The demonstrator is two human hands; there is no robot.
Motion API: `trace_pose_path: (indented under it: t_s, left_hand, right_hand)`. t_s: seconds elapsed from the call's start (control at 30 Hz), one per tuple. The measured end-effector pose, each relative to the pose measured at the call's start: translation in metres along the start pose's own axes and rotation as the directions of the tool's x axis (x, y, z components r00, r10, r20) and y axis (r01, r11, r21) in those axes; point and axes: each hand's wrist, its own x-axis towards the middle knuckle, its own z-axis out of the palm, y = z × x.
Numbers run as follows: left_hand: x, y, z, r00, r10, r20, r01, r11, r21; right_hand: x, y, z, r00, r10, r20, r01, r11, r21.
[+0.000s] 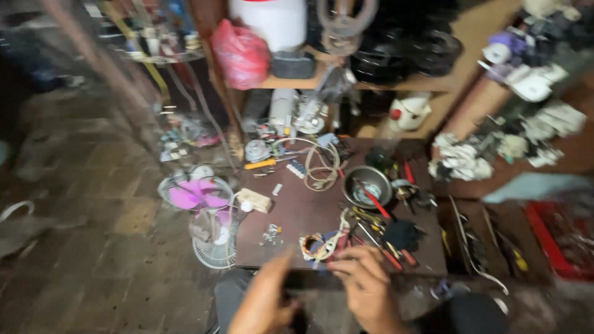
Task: The person sits on the floor in a cluttered workshop and works on a disassembled electrical motor. They use pliers to strip wires and a cloth to wipe the motor's copper windings, handling various small parts and tools on the table.
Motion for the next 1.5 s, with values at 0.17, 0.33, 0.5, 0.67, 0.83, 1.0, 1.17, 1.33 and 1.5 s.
trace_pose_path:
  t_s: [0.17, 0.33, 0.5, 0.67, 0.83, 1.0, 1.17, 1.33, 1.5]
  left_hand:
    - [-0.007, 0.020, -0.012, 0.944, -0.006, -0.330, -0.084, 0.963, -0.256]
    - [0.013, 0.028, 0.019, 0.879, 0.023, -0.476, -0.111, 0.981, -0.158]
    - [0.023, 0.008, 0.034, 0.818, -0.013, -0.575, -0.102, 0.981, -0.166]
    - [0.026, 0.000, 0.044, 0.691, -0.187, -0.698, -0.228, 0.860, -0.456]
    - [0.034, 0.002, 0.056, 0.705, -0.207, -0.678, -0.307, 0.773, -0.555]
    - [0.046, 0.018, 0.058, 0.741, -0.247, -0.624, -0.289, 0.722, -0.628]
    - [0.054, 0.021, 0.057, 0.768, -0.120, -0.629, -0.284, 0.817, -0.502]
    - [0.056, 0.031, 0.050, 0.717, -0.048, -0.695, -0.325, 0.860, -0.394]
    - [0.056, 0.023, 0.057, 0.682, -0.139, -0.718, -0.310, 0.834, -0.456]
  right_hand:
    - [-0.006, -0.007, 0.030, 0.995, -0.064, 0.078, 0.058, 0.996, 0.075]
    - [-0.003, -0.006, 0.043, 0.989, -0.056, 0.139, 0.029, 0.981, 0.192]
    - [-0.013, 0.017, 0.043, 0.991, 0.007, 0.131, -0.036, 0.974, 0.223]
    - [-0.025, 0.107, 0.037, 0.973, 0.193, -0.126, -0.198, 0.980, -0.024]
    - [-0.066, 0.311, 0.067, 0.859, 0.483, 0.172, -0.334, 0.781, -0.528]
    - [-0.070, 0.368, 0.080, 0.748, 0.573, 0.333, -0.133, 0.622, -0.772]
    - [-0.062, 0.355, 0.088, 0.762, 0.601, 0.242, -0.056, 0.434, -0.899]
    - [-0.037, 0.265, 0.067, 0.626, 0.750, 0.211, -0.340, 0.507, -0.792]
    - [-0.083, 0.200, 0.033, 0.361, 0.920, 0.152, -0.841, 0.392, -0.374]
